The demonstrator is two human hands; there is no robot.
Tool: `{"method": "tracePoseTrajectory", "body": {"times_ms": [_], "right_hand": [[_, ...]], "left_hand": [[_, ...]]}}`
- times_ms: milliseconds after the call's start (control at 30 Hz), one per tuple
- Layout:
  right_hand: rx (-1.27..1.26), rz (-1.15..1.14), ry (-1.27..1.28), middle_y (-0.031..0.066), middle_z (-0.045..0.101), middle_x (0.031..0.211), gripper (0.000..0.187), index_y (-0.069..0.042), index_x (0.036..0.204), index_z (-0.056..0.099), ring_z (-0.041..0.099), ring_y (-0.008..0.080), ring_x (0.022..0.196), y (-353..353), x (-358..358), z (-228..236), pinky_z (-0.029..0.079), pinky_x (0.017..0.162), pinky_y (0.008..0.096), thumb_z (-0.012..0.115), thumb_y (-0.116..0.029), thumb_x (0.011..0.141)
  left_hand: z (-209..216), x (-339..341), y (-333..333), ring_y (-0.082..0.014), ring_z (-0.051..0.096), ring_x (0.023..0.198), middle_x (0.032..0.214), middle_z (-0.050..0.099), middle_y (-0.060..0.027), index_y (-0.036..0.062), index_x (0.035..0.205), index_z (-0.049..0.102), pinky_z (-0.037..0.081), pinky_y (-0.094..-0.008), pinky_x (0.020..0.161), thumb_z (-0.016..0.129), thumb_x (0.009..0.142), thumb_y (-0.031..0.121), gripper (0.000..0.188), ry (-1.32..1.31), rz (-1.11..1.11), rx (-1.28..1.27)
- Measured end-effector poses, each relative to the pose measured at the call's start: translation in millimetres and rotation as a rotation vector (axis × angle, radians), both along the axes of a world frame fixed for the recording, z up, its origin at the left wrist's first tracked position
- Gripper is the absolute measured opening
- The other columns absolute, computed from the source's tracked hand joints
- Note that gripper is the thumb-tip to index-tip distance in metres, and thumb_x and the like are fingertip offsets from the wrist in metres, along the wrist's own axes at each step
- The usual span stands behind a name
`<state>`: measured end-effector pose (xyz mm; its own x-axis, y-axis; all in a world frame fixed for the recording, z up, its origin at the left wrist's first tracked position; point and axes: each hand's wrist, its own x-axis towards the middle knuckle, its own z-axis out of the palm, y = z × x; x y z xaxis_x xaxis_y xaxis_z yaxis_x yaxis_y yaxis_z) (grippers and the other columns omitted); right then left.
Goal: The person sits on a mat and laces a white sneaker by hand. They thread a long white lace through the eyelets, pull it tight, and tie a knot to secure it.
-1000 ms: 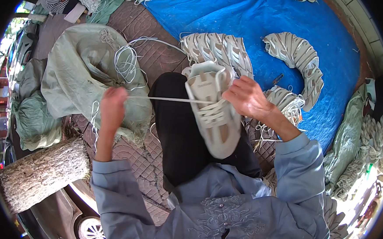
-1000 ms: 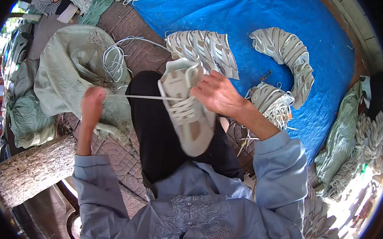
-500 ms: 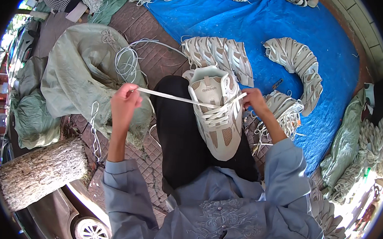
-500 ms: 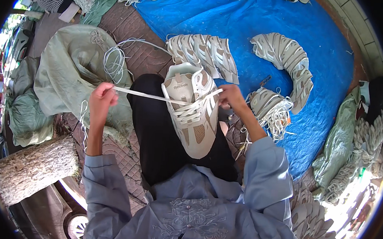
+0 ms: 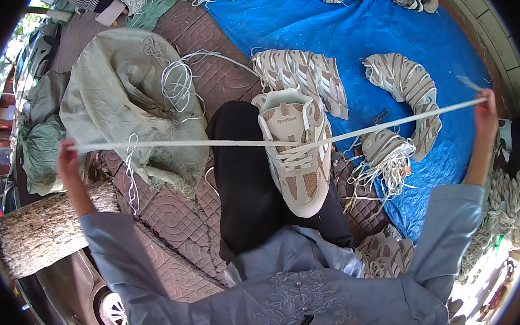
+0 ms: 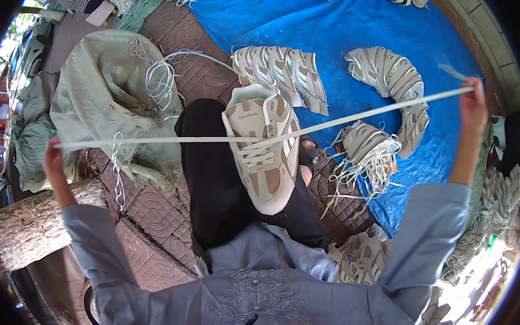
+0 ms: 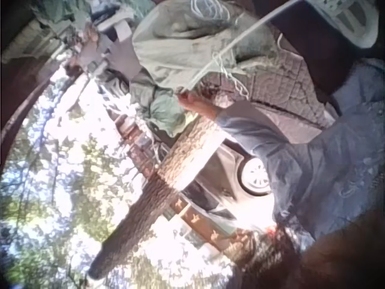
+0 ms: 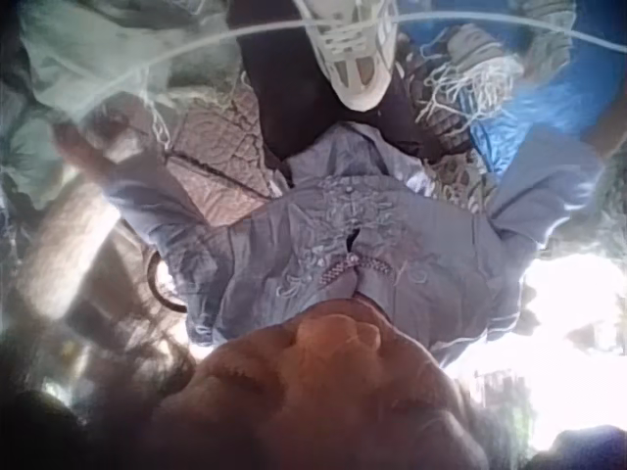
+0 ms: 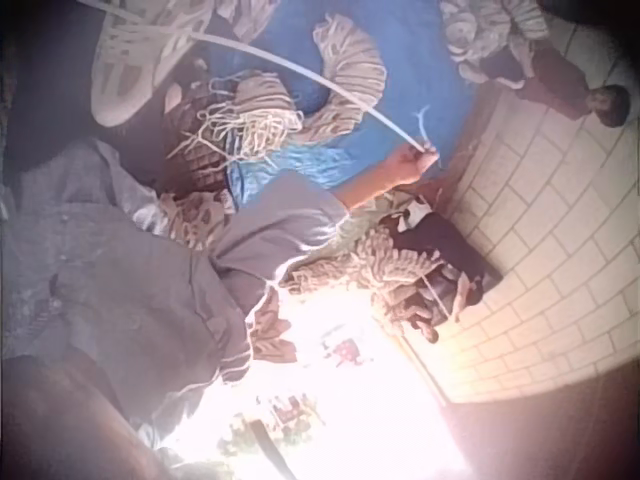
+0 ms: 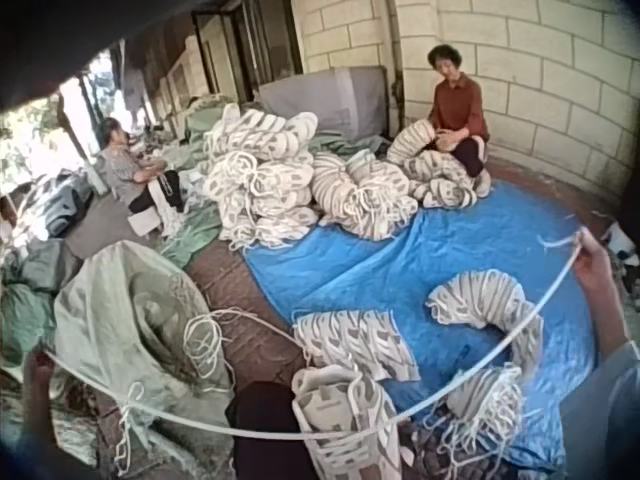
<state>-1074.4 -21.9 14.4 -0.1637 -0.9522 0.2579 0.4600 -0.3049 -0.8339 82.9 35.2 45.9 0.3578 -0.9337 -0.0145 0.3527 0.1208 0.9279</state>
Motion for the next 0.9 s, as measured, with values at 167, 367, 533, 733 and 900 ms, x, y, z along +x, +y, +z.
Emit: {"method": "tracePoseTrajectory", "body": {"times_ms": [167, 367, 533, 733, 900], "right_hand": [[0.158, -0.267, 0.077, 0.0157, 0.055, 0.112, 0.030, 0.005, 0.115, 0.049, 0.052, 0.0236, 0.104, 18.5, -215.3, 50.1, 0.041, 0.092, 0.0326, 0.048, -0.007, 0.088], [0.124, -0.320, 0.273, 0.0153, 0.053, 0.115, 0.045, 0.006, 0.124, 0.038, 0.053, 0.0191, 0.100, -4.9, -137.1, 60.8, 0.041, 0.088, 0.0274, 0.052, -0.008, 0.083], [0.196, 0.098, 0.704, 0.0097, 0.063, 0.086, 0.033, 0.004, 0.109, 0.050, 0.055, 0.0088, 0.060, -9.3, 198.9, -0.6, 0.044, 0.053, 0.0188, 0.044, -0.017, 0.084], [-0.062, 0.491, 0.942, 0.0049, 0.059, 0.064, 0.006, -0.002, 0.076, 0.062, 0.053, 0.0103, 0.049, 51.6, 445.9, -21.6, 0.041, 0.046, 0.0239, 0.058, -0.003, 0.071], [-0.084, 0.549, 1.239, 0.0067, 0.058, 0.063, 0.007, -0.001, 0.075, 0.060, 0.055, 0.0111, 0.051, 63.1, 461.4, -28.3, 0.043, 0.049, 0.0263, 0.058, -0.002, 0.068]], "left_hand": [[54.6, 99.4, 69.4, -0.0210, 0.057, 0.081, 0.086, 0.058, -0.0134, -0.0061, 0.093, 0.053, 0.045, -0.0302, 0.079, 0.050, 0.084, 0.007, 0.016, -0.330, 0.691, 0.023], [11.7, -34.9, 38.1, -0.0193, 0.057, 0.083, 0.087, 0.059, -0.0113, -0.0035, 0.089, 0.057, 0.045, -0.0292, 0.077, 0.054, 0.079, 0.009, 0.016, -0.397, 0.323, 0.164], [-63.2, -318.3, 12.9, -0.0159, 0.057, 0.085, 0.086, 0.062, -0.0071, 0.0022, 0.088, 0.062, 0.045, -0.0288, 0.075, 0.045, 0.084, 0.015, 0.021, -1.152, -0.260, -0.007], [-64.6, -508.5, 24.2, -0.0250, 0.057, 0.069, 0.070, 0.058, -0.0087, 0.0059, 0.077, 0.058, 0.046, -0.0328, 0.058, 0.058, 0.072, 0.003, 0.006, -1.263, -0.249, -0.351], [-72.8, -526.8, 37.9, -0.0258, 0.056, 0.066, 0.067, 0.058, -0.0081, 0.0048, 0.076, 0.057, 0.046, -0.0348, 0.056, 0.057, 0.071, 0.001, 0.007, -1.308, -0.427, -0.192]]}}
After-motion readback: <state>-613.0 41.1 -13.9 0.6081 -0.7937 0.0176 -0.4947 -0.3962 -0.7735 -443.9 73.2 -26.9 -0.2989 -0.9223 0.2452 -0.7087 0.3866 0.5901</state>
